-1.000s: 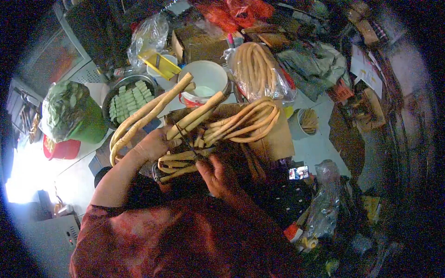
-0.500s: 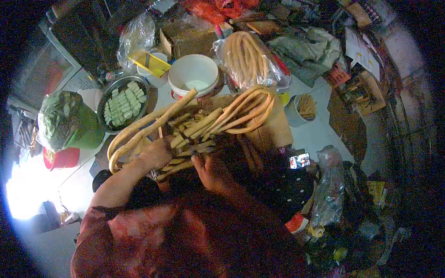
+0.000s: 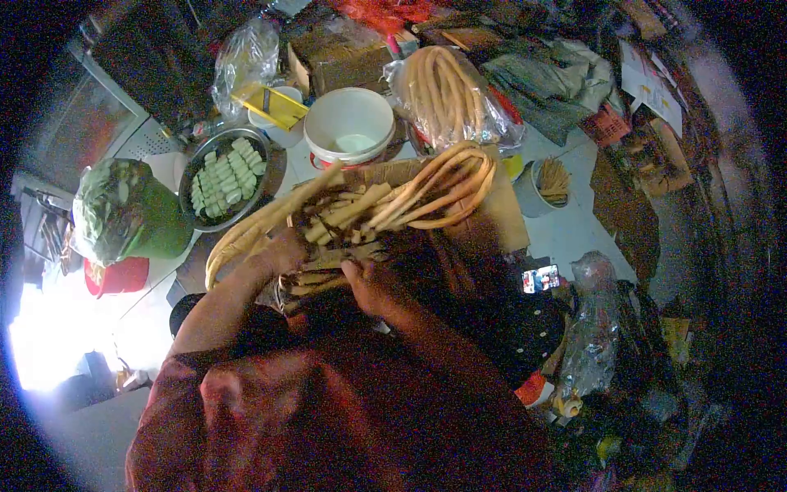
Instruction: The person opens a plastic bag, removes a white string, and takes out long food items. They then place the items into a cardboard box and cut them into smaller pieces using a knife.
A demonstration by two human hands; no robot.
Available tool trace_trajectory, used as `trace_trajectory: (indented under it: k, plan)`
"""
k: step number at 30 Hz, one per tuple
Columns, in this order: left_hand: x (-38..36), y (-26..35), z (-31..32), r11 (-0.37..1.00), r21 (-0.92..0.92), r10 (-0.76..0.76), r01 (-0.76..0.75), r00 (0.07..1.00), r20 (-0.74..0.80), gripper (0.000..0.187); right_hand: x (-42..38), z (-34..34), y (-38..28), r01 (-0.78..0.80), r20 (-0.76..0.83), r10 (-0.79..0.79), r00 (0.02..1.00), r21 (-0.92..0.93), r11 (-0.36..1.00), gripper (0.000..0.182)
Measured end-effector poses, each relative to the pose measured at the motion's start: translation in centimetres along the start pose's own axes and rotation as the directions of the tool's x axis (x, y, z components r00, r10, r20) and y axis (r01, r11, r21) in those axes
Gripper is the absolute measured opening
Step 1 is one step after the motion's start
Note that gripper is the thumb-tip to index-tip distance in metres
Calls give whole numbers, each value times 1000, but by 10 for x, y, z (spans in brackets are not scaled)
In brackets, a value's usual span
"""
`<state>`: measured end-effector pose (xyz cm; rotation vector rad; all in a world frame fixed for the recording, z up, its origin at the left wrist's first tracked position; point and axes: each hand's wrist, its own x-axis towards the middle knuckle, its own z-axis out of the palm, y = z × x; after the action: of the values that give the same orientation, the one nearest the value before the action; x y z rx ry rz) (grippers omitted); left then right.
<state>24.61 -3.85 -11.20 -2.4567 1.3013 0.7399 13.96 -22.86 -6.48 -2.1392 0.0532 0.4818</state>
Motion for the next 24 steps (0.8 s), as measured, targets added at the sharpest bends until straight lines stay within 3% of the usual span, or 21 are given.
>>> trace_trajectory:
  k: [2, 4, 5, 7, 8, 10, 11, 13, 14, 16, 19, 20, 22, 23, 24]
  plan:
    - [7, -8, 13, 997, -67, -38, 33, 996, -86, 22, -7, 7, 8, -17, -65, 17, 998, 8, 1000, 46]
    - [1, 1, -5, 980, 156, 128, -128, 992, 11, 23, -9, 10, 13, -41, -132, 45, 990, 28, 999, 46]
    - [3, -1, 4, 980, 153, 125, -126, 992, 14, 23, -8, 7, 14, -45, -108, 50, 993, 46, 998, 46]
    - [9, 3, 16, 996, -85, 14, -38, 966, -258, 24, -5, 4, 15, -56, -88, 62, 994, 67, 996, 47]
    - [12, 6, 21, 996, -83, 23, -45, 966, -257, 24, -2, 3, 14, -116, -66, 117, 991, 14, 993, 47]
    - [3, 24, -4, 960, -258, -112, 109, 994, 5, 27, 8, 3, 14, -180, -48, 178, 983, -39, 983, 46]
    - [1, 30, -10, 961, -256, -110, 108, 994, 7, 27, 18, 7, 18, -171, -20, 171, 985, 8, 985, 47]
    - [-2, 35, -18, 804, -489, -353, 338, 933, 65, 29, 37, 13, 25, -152, 14, 152, 988, 54, 987, 47]
    - [-4, 34, -21, 804, -488, -351, 339, 934, 69, 29, 41, 17, 30, -135, -28, 135, 990, 30, 990, 46]
    - [0, 24, -27, 969, -218, -103, 114, 993, 61, 30, 39, 13, 24, -121, -76, 121, 990, 9, 993, 46]
    - [4, 0, -16, 987, -101, -121, 129, 990, 78, 30, 22, 5, 16, -146, -12, 146, 989, 36, 989, 46]
    - [7, -7, -9, 986, -109, -120, 129, 989, 82, 30, 12, 4, 18, -130, -9, 131, 991, 72, 989, 46]
    - [13, -14, -3, 723, -614, -371, 316, 928, 40, 28, 6, 2, 23, -122, -10, 123, 992, 109, 987, 47]
    - [13, -11, 1, 905, -377, -252, 199, 963, -98, 28, 6, 2, 24, -133, -20, 135, 991, 84, 988, 47]
    - [14, -5, 4, 905, -376, -251, 198, 963, -97, 28, 7, 1, 25, -142, -29, 144, 989, 57, 988, 47]
